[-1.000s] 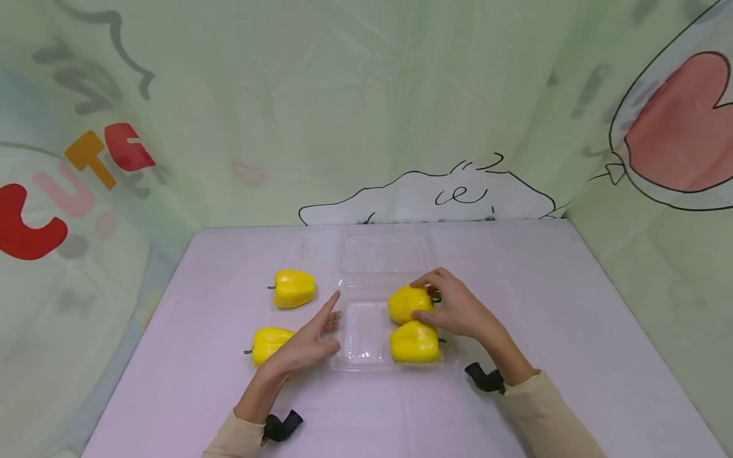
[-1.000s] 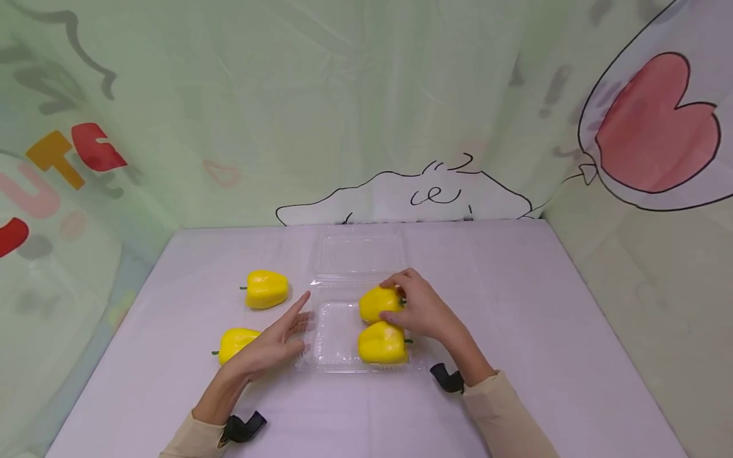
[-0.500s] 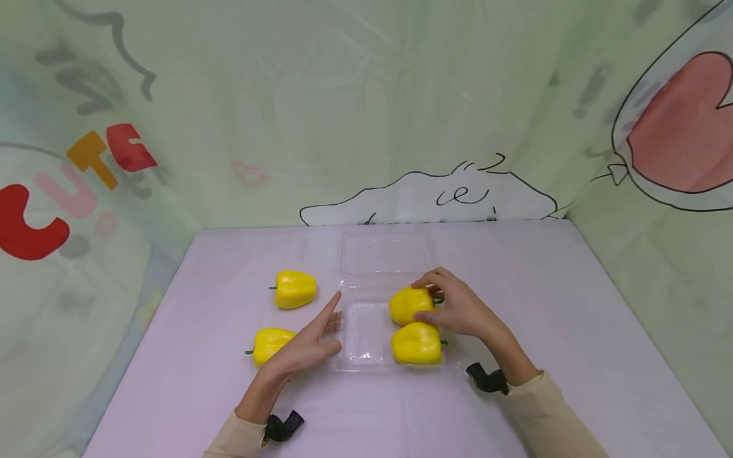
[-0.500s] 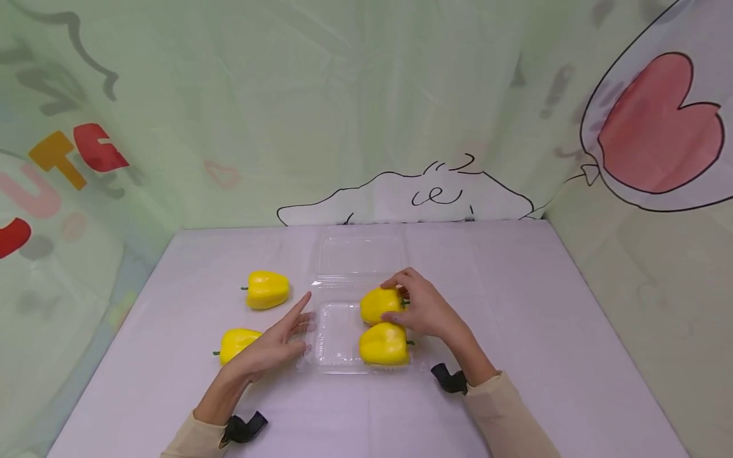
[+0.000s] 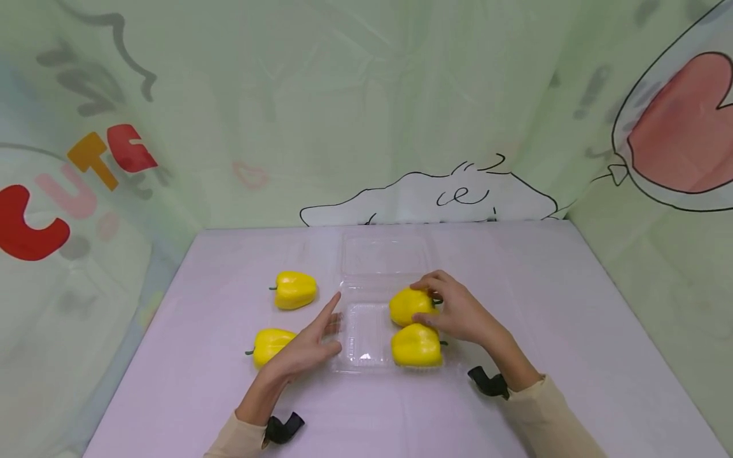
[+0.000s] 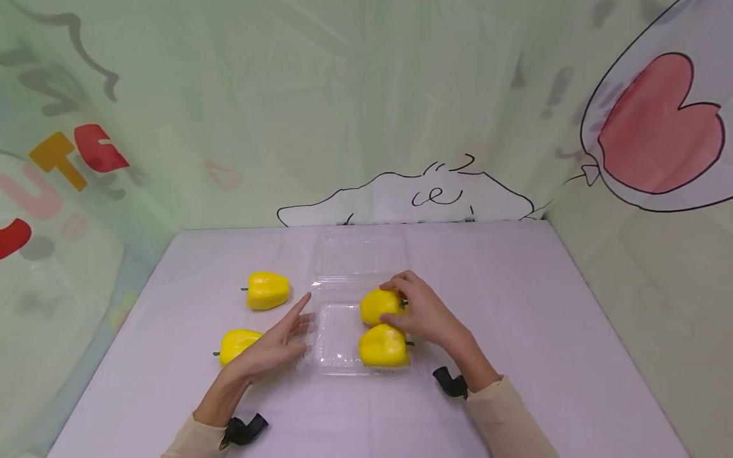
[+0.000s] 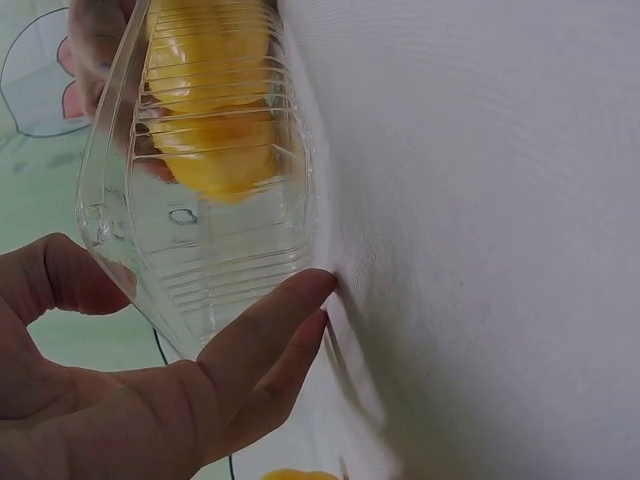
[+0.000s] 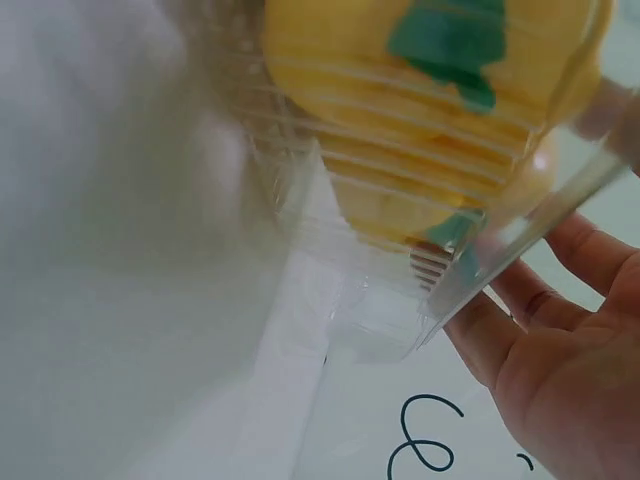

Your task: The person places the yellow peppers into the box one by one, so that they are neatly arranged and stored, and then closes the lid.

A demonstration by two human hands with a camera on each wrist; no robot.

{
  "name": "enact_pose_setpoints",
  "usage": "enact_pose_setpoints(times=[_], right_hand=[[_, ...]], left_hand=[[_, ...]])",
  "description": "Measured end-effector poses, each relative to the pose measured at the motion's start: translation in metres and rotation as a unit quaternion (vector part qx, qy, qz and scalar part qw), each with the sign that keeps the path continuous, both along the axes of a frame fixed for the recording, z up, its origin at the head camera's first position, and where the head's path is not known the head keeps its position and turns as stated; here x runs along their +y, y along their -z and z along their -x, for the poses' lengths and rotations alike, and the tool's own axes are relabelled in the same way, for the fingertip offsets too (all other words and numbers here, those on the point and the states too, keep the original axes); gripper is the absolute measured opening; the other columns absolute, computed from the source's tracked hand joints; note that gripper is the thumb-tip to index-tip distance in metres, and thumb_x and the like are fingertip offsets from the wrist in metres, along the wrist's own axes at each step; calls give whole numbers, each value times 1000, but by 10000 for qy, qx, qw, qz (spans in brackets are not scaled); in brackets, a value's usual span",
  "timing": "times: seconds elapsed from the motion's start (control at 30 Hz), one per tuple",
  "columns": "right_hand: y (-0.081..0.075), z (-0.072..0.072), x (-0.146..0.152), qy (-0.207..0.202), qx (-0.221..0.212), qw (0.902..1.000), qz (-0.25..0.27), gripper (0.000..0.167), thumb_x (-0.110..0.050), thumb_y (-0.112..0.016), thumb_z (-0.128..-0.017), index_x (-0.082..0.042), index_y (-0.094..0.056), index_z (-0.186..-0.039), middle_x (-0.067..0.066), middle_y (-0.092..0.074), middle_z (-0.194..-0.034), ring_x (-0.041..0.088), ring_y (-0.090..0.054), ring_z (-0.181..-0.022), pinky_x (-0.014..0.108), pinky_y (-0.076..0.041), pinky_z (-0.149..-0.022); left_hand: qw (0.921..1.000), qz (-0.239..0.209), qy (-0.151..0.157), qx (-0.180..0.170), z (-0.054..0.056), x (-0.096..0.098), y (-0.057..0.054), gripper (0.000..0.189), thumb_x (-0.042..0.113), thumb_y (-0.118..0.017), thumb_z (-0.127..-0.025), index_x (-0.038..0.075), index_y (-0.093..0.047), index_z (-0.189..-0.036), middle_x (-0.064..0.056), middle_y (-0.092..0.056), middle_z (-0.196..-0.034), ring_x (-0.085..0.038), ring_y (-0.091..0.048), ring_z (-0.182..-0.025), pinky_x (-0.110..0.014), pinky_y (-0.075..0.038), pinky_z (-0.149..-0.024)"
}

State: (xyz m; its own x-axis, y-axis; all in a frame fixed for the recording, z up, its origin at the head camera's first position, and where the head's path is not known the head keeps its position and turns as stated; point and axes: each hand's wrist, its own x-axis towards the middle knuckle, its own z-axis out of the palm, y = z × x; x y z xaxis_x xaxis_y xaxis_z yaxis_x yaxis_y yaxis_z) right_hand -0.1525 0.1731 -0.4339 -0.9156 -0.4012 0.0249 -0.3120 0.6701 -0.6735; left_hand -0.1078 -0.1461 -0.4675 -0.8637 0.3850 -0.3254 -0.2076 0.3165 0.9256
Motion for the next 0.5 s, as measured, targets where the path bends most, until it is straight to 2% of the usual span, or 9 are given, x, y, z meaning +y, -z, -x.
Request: enact_pose_setpoints(times=[0.23,0.5], right_hand=[[-1,-4,-2,46,235,9994,-249,54,-19,-85,-89,-6,-69,-138,15,-63,-138,37,-62,-124,59,-54,-107],[-1,-6,-1,-79,359,9988,-324,56,-20,-84,-91,-4,-66,-141,17,-62,-140,38,-61,-127,60,-53,-110]], left_hand=[[10000,-1,-45,-4,0,1,-2,96,3,-57,-95,33,-8,-172,-24,-24,-175,-46,-32,-160,-70,-33,-124],[10000,-20,-79,-7,-1,2,-1,96,3,-57,-95,33,-9,-172,-26,-24,-174,-47,-32,-159,-71,-32,-123]])
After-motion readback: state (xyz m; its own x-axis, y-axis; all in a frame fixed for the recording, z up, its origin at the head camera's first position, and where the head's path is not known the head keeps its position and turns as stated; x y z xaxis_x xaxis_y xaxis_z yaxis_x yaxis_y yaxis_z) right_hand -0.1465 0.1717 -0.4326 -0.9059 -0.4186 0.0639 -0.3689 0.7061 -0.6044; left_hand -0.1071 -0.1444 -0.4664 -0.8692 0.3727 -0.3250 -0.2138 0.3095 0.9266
